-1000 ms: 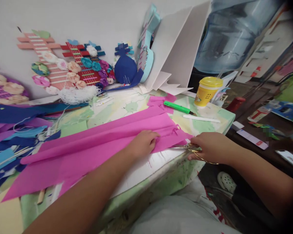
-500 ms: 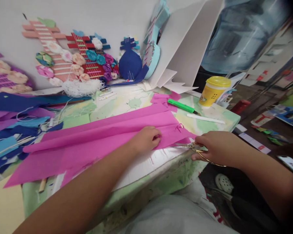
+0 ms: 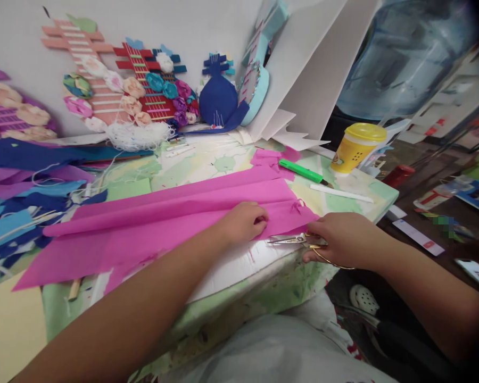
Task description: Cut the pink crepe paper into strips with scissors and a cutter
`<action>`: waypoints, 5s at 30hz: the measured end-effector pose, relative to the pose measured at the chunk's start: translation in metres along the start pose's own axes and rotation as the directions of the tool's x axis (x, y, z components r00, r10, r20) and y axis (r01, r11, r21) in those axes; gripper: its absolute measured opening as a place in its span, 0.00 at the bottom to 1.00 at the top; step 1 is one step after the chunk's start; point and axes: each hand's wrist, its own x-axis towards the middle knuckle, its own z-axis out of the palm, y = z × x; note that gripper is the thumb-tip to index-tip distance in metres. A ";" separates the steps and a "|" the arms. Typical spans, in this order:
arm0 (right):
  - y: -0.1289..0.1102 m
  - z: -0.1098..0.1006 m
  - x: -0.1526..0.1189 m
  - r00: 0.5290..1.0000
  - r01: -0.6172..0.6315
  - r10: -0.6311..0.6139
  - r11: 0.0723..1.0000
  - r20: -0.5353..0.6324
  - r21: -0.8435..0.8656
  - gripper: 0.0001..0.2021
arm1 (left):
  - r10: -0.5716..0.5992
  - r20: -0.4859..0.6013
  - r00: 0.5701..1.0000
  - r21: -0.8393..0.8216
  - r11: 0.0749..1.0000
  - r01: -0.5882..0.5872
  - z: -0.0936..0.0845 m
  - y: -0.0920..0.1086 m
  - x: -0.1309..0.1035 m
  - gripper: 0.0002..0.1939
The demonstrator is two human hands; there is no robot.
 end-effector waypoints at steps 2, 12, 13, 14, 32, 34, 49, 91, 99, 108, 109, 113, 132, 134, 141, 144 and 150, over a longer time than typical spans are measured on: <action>-0.002 -0.001 0.003 1.000 0.006 -0.006 1.000 0.004 -0.018 0.22 | 0.007 -0.003 1.000 0.000 1.000 -0.007 0.001 -0.001 0.000 0.07; -0.004 -0.001 0.009 0.999 0.034 -0.034 0.999 0.004 -0.025 0.22 | 0.013 -0.015 1.000 -0.011 1.000 -0.014 0.002 -0.002 -0.001 0.07; -0.004 -0.001 0.010 0.999 0.033 -0.033 0.999 0.003 -0.024 0.22 | 0.012 -0.015 1.000 -0.012 1.000 -0.012 0.002 -0.002 -0.001 0.07; -0.004 -0.001 0.010 0.999 0.032 -0.032 0.999 -0.001 -0.024 0.22 | 0.010 -0.017 1.000 -0.012 1.000 -0.010 0.002 -0.002 -0.001 0.08; -0.009 -0.005 0.016 0.997 0.076 -0.077 0.997 0.026 0.017 0.21 | -0.009 0.011 1.000 -0.006 1.000 0.009 -0.002 0.000 -0.001 0.07; -0.008 -0.005 0.016 0.996 0.077 -0.079 0.996 0.036 0.034 0.21 | -0.016 0.011 1.000 -0.008 1.000 0.016 -0.002 0.001 -0.001 0.07; 0.001 0.001 0.020 0.997 0.071 -0.071 0.997 -0.023 0.004 0.19 | -0.018 0.019 1.000 -0.024 1.000 0.018 -0.002 0.000 -0.001 0.07; -0.014 -0.001 0.023 0.994 0.102 -0.103 0.994 -0.033 -0.029 0.20 | -0.032 0.003 0.999 -0.027 0.999 0.033 0.001 -0.002 0.000 0.07; -0.013 0.003 0.023 0.991 0.115 -0.117 0.993 -0.062 -0.027 0.20 | -0.034 0.007 0.999 -0.026 0.999 0.034 0.000 -0.003 0.000 0.07; -0.019 0.000 0.019 0.995 0.091 -0.091 0.996 -0.033 -0.025 0.22 | -0.033 0.006 0.999 -0.019 0.999 0.033 0.001 -0.003 0.001 0.07; -0.019 0.000 0.018 0.996 0.087 -0.087 0.996 -0.029 -0.019 0.22 | -0.034 0.006 0.999 -0.017 0.999 0.034 0.001 -0.003 0.001 0.07; -0.023 -0.001 0.016 0.998 0.068 -0.068 0.998 -0.009 0.006 0.22 | -0.037 0.001 0.999 -0.009 0.999 0.037 0.001 -0.002 0.001 0.07; -0.028 -0.004 0.027 0.993 0.112 -0.114 0.993 -0.039 -0.049 0.19 | -0.001 -0.004 1.000 0.000 1.000 0.001 0.002 -0.003 0.002 0.08; -0.025 -0.003 0.027 0.993 0.114 -0.116 0.992 -0.031 -0.049 0.17 | -0.005 -0.007 1.000 -0.008 1.000 0.005 0.002 -0.003 0.001 0.08; -0.021 -0.003 0.024 0.992 0.125 -0.125 0.992 -0.032 -0.001 0.22 | -0.017 -0.004 1.000 -0.026 1.000 0.017 0.001 -0.003 0.001 0.07; -0.022 -0.003 0.025 0.990 0.135 -0.135 0.991 -0.042 0.013 0.22 | -0.019 -0.001 1.000 -0.026 0.999 0.019 0.000 -0.002 0.000 0.07; -0.030 -0.005 0.029 0.987 0.148 -0.149 0.989 -0.062 -0.027 0.19 | -0.011 0.003 1.000 -0.017 1.000 0.011 -0.001 -0.001 0.000 0.08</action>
